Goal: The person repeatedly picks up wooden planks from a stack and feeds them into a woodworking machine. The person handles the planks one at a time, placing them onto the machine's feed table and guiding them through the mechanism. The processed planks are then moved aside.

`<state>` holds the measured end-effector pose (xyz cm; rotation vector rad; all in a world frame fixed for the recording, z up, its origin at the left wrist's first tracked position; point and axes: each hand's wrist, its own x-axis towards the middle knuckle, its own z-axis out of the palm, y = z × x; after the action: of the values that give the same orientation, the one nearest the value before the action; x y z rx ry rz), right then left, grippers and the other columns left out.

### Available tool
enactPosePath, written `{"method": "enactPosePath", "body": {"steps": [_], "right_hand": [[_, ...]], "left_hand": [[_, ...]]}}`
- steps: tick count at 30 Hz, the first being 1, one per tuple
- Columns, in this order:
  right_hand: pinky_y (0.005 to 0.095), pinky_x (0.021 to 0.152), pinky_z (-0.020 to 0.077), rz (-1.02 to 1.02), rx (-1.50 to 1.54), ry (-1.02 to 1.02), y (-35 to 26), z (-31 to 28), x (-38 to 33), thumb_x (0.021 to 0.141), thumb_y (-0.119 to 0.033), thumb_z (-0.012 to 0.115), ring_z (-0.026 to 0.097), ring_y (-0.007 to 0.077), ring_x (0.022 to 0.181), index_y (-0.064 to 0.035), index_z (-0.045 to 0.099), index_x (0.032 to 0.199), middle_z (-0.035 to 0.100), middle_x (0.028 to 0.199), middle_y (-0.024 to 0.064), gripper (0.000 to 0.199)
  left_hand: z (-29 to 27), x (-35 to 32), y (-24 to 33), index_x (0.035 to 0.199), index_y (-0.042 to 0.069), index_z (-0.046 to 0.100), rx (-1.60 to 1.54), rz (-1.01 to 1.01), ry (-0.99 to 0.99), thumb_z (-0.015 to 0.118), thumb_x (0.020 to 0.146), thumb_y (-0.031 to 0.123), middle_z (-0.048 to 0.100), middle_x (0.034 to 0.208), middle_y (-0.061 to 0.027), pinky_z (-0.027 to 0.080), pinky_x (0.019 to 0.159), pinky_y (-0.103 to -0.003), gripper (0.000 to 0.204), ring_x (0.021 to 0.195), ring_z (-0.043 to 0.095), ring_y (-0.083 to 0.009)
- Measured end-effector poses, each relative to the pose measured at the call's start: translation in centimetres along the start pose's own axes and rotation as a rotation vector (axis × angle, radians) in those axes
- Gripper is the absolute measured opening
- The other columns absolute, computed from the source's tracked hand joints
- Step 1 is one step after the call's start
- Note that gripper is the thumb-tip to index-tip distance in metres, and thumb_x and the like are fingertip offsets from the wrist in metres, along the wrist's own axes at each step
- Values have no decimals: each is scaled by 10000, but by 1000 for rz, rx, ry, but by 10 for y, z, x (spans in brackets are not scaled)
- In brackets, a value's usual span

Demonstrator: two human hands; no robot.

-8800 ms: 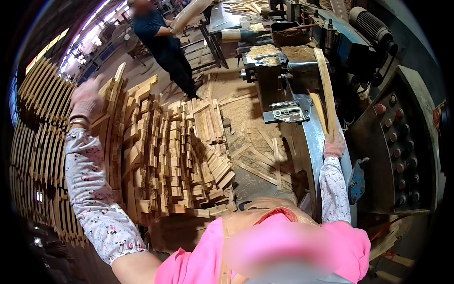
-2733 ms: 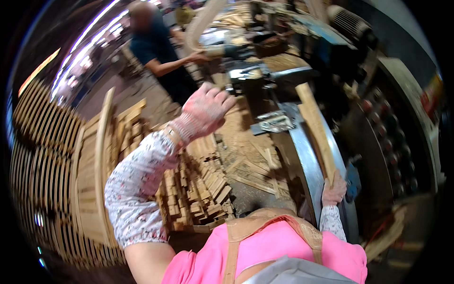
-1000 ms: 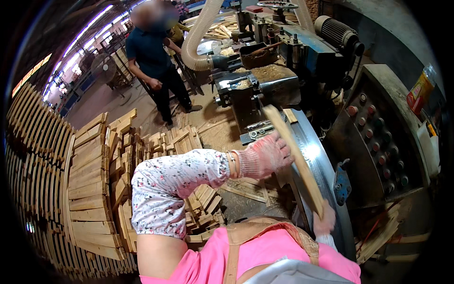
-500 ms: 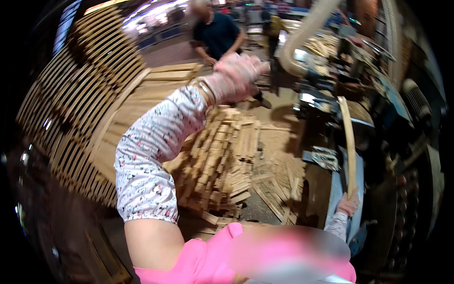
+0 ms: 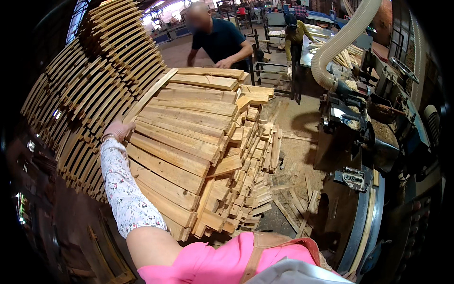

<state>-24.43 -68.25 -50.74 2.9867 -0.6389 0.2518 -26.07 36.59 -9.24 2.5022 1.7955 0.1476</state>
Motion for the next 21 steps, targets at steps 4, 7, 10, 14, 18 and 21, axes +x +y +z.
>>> {"method": "enactPosePath", "body": {"steps": [4,7,10,14,18,21], "right_hand": [[533,933,523,153,-91,-29,9,55,52,992,-341,623,625,450,1094,-123,616,1425,664,1148,246,485],[540,905,520,186,6,-73,-50,70,110,988,-321,624,623,426,1092,-116,642,1352,644,1126,222,418],[534,822,527,65,-33,25,-111,70,181,990,-289,617,647,392,996,-109,670,1132,635,1028,182,235],[521,792,568,80,-18,-16,-144,79,233,1007,-306,599,681,402,1010,-164,656,1142,648,1102,159,204],[513,810,588,63,81,-78,-201,65,280,1017,-222,549,692,394,1072,-127,692,1111,687,1103,170,196],[508,873,590,-3,208,-127,-226,65,326,990,-223,598,690,402,1134,-93,717,1193,720,1160,181,269]], "left_hand": [[18,8,-10,1577,97,459,-63,-45,-31,702,858,421,578,1509,-218,477,1121,-444,825,1344,603,-351],[10,-1,-1,1415,31,622,-84,40,31,703,844,317,698,1319,-237,530,1024,-421,644,1178,689,-349],[21,-1,-19,1333,-13,655,-250,76,78,725,836,272,736,1189,-241,553,936,-424,577,1040,721,-360],[5,-41,6,1297,-17,676,-273,172,182,780,797,195,746,1153,-238,565,905,-403,553,1033,730,-365],[-34,-101,26,1317,58,665,-188,248,354,803,803,230,756,1162,-195,568,923,-412,560,1032,735,-323],[-61,-155,80,1275,61,662,-73,519,437,791,834,252,739,1109,-140,572,906,-436,497,1015,707,-308]]}}
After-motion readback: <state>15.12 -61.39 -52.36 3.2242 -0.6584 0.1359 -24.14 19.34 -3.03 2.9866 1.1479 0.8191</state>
